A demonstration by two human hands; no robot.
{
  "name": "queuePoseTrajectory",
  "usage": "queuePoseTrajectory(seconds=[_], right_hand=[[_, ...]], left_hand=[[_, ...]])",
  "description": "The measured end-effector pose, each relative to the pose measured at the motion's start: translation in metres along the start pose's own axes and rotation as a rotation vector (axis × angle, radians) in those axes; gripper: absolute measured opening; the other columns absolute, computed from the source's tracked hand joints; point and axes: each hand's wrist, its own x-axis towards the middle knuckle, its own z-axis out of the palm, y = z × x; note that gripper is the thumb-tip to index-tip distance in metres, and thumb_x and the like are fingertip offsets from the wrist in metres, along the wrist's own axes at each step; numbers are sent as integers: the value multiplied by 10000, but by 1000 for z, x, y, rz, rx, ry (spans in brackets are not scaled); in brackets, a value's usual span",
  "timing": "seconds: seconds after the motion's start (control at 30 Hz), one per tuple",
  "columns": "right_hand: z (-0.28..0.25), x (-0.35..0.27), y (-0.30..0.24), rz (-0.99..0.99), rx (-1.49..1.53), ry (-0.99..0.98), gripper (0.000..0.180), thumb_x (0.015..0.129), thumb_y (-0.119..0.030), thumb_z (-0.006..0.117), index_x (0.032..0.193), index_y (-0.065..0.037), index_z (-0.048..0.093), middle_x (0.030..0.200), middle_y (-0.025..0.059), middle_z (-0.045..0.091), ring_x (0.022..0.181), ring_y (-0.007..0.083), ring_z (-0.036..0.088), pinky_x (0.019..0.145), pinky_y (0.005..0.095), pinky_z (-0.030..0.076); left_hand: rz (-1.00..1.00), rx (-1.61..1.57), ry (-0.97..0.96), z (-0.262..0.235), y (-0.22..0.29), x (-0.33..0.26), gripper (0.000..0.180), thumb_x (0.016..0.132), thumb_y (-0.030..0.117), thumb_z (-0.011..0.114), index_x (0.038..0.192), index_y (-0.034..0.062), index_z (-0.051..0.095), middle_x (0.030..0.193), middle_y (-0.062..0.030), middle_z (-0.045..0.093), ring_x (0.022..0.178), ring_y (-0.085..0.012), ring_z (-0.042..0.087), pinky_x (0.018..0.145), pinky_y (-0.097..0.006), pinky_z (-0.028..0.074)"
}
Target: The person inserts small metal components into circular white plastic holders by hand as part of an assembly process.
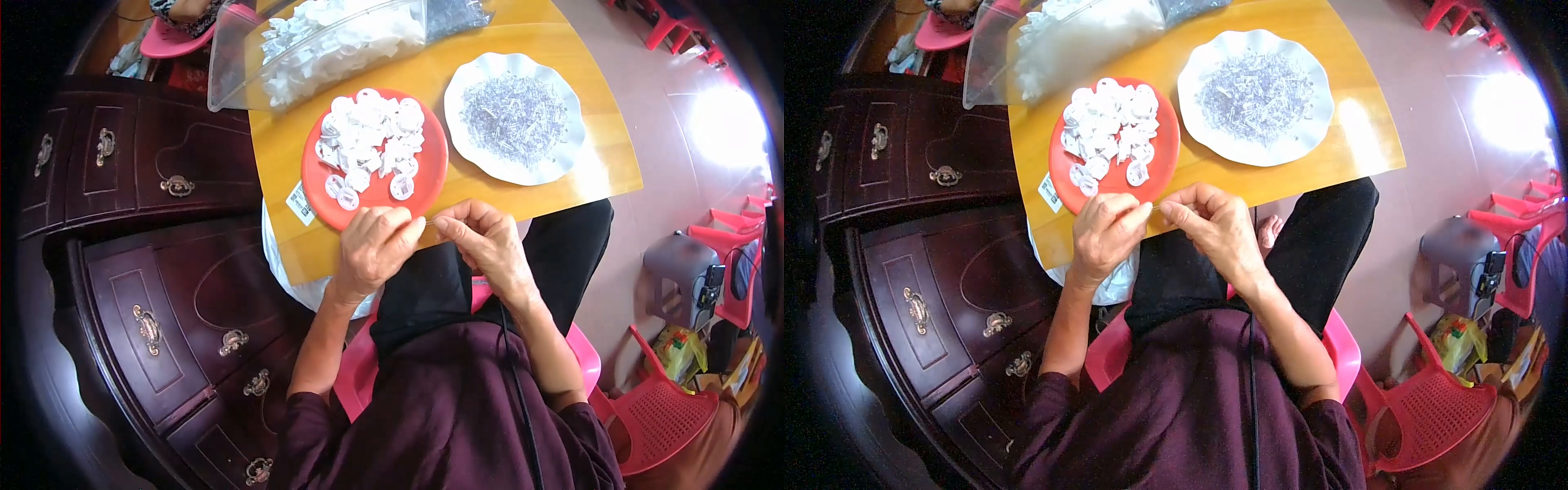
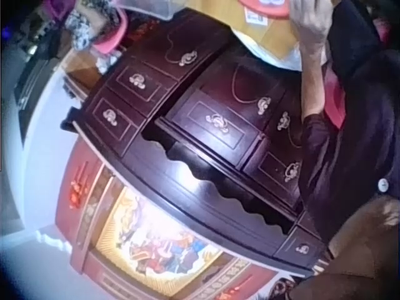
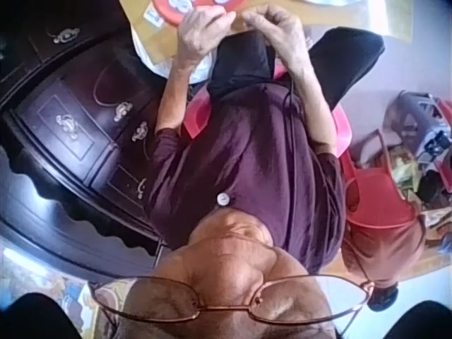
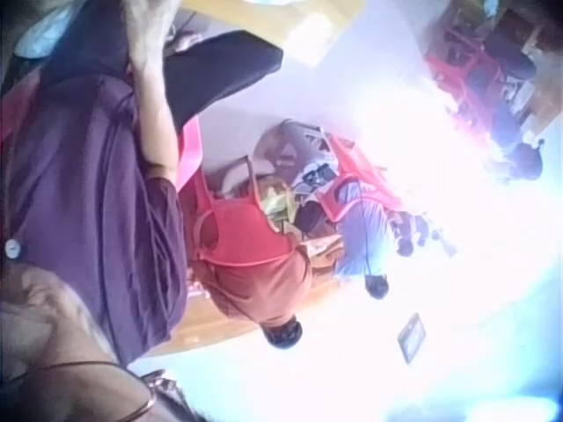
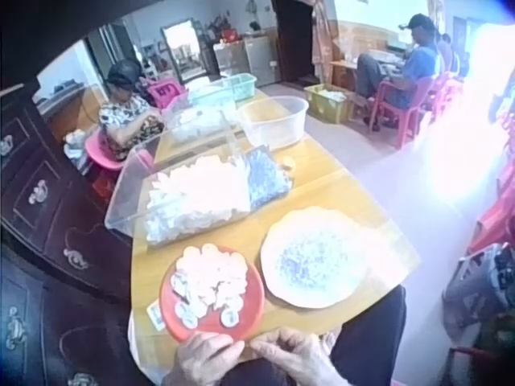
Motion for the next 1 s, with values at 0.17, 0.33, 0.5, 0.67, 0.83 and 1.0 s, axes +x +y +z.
queuePoseTrajectory(seconds=[0.17,0.33,0.5,0.67,0.83,1.0], right_hand=[[0,2,12,-156,60,152,193,936,-211,674,988,-26,672,768,-34,650,558,4,456,486,171,360],[0,0,10,-142,114,153,179,943,-201,665,988,-28,661,794,-18,656,537,5,431,479,163,341],[-3,-3,11,-150,137,144,160,948,-184,657,982,-28,657,814,-1,657,530,10,417,481,162,329],[-2,-5,14,-222,169,186,165,928,-188,686,992,-38,664,778,-54,612,600,-3,455,535,162,375],[12,-15,3,-303,174,160,138,926,-156,687,981,-31,666,788,-46,610,636,4,481,568,170,405],[16,-17,3,-523,63,172,117,905,-108,693,976,-16,671,943,30,699,768,56,596,638,207,472]], left_hand=[[-425,7,-1,3,-8,10,234,802,139,763,967,24,643,856,-105,620,813,-294,613,705,-397,492],[-574,60,-76,11,-3,19,277,786,177,783,970,27,640,891,-123,647,867,-292,622,762,-395,497],[-670,-17,-62,12,1,24,259,815,132,761,1014,19,640,914,-121,662,835,-253,647,743,-378,510],[-1050,-660,31,0,13,23,338,856,86,726,1151,-14,596,1037,-115,672,927,-179,658,779,-313,528],[-1016,-1450,185,-9,20,5,469,892,14,649,1335,-8,497,1279,-168,590,1123,-199,608,931,-322,520],[-996,-1583,226,-4,26,-1,492,895,5,639,1362,-1,483,1340,-169,550,1172,-204,578,963,-339,511]])
